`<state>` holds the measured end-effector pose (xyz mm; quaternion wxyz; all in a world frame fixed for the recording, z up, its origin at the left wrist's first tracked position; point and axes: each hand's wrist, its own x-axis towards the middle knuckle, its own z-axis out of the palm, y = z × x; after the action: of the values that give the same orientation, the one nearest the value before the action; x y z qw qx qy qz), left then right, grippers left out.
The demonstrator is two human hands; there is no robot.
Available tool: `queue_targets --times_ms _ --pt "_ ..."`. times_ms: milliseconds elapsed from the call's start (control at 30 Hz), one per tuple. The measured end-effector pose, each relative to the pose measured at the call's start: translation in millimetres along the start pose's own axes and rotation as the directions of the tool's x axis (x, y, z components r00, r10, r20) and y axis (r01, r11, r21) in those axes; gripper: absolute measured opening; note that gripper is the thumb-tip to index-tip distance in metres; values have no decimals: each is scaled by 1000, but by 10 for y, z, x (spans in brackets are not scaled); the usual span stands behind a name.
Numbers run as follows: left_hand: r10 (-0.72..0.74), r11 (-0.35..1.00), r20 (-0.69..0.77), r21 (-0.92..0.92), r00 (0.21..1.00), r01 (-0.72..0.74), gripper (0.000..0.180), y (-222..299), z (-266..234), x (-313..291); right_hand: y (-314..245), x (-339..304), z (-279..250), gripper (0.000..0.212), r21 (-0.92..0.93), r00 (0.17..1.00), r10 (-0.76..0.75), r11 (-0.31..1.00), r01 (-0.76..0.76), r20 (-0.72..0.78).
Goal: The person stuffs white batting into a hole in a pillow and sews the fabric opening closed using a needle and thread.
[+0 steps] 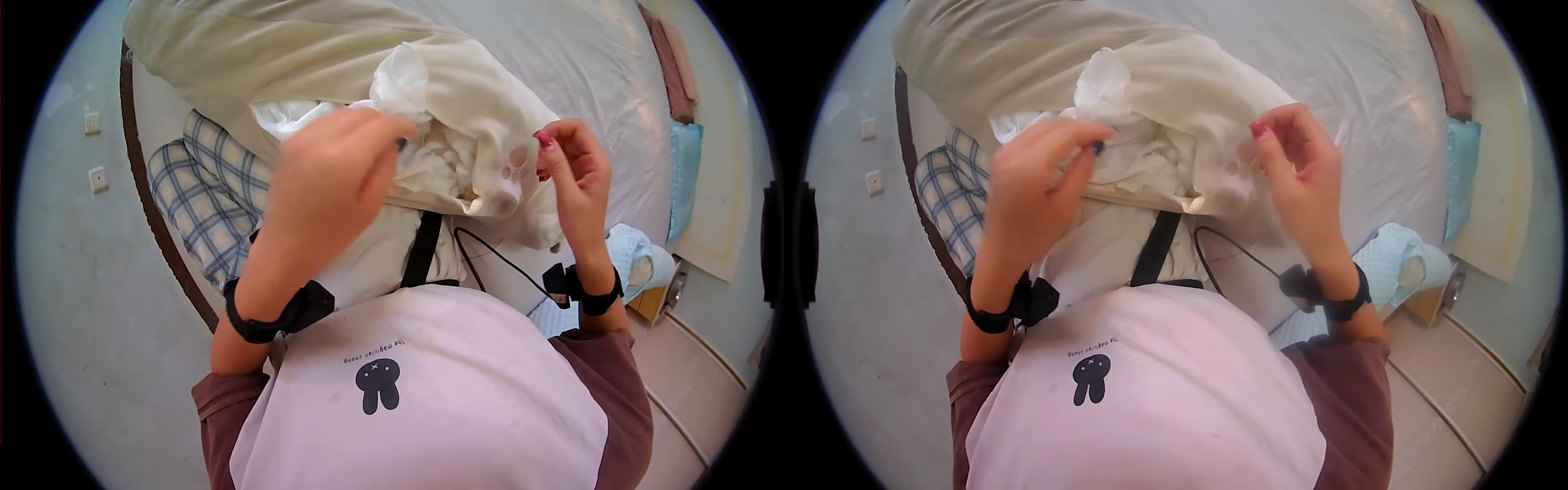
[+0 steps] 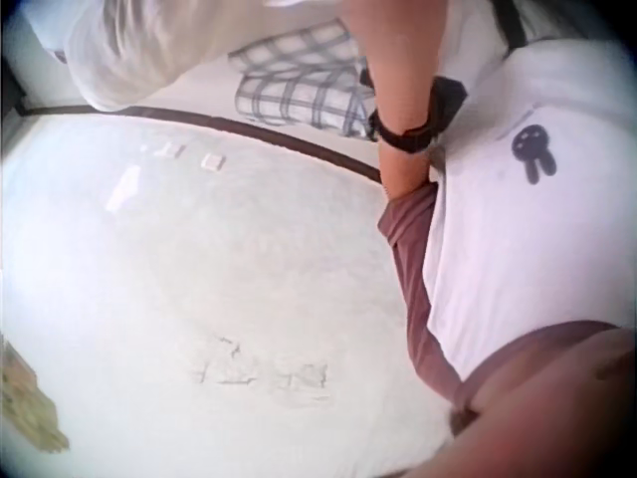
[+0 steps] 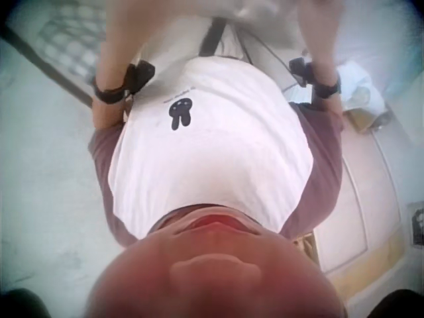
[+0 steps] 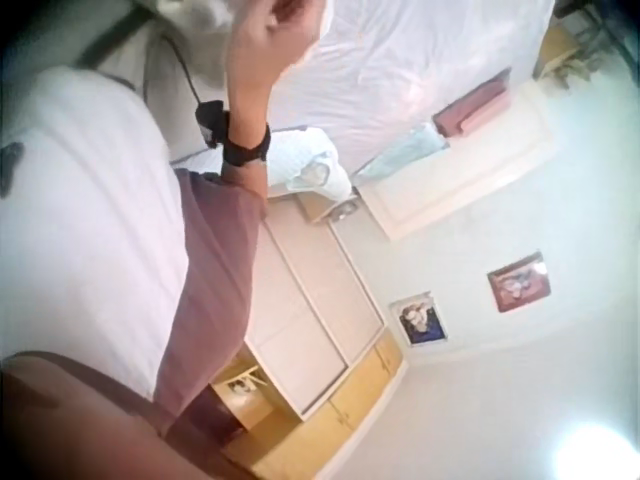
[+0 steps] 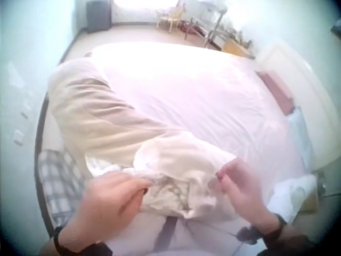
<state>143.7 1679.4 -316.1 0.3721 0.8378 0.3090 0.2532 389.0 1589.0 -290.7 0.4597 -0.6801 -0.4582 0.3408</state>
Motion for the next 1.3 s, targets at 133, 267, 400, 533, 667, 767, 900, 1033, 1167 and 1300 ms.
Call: queue_targets --times_ms 133,267,400,533,667,767,900,1033,1167,1300 --pt "142 974 -412 222 900 -52 26 -78 -65 39 -19 2 154 23 -412 992 -108 902 127 71" --pt "-40 983 -316 159 948 94 32 -89 -58 -55 -64 33 175 23 -329 999 -46 944 36 -22" --pt "-162 975 -47 144 986 168 29 -65 -70 -307 -159 58 165 19 -252 996 -88 964 79 -26" --pt "-52 998 35 43 998 50 17 166 -47 -460 -406 67 232 39 -302 856 -358 826 477 372" --pt "266 963 -72 -14 961 -268 18 349 46 -509 -580 101 443 65 -188 678 -289 822 538 676" --pt "361 932 -87 76 929 -355 20 371 8 -571 -607 129 518 80 -150 427 -74 871 467 901" --pt "270 963 -150 52 951 -265 24 188 -139 -577 -484 197 365 40 -169 362 -125 715 678 924" --pt "37 999 -178 20 983 -34 36 95 -166 -553 -709 317 300 22 9 153 -129 792 611 980" --pt "25 996 31 88 999 -27 24 68 -257 -640 -751 227 361 13 153 153 -263 849 505 952" --pt "94 994 19 51 995 -94 16 123 -259 -740 -743 201 468 9 212 46 -260 867 451 965"
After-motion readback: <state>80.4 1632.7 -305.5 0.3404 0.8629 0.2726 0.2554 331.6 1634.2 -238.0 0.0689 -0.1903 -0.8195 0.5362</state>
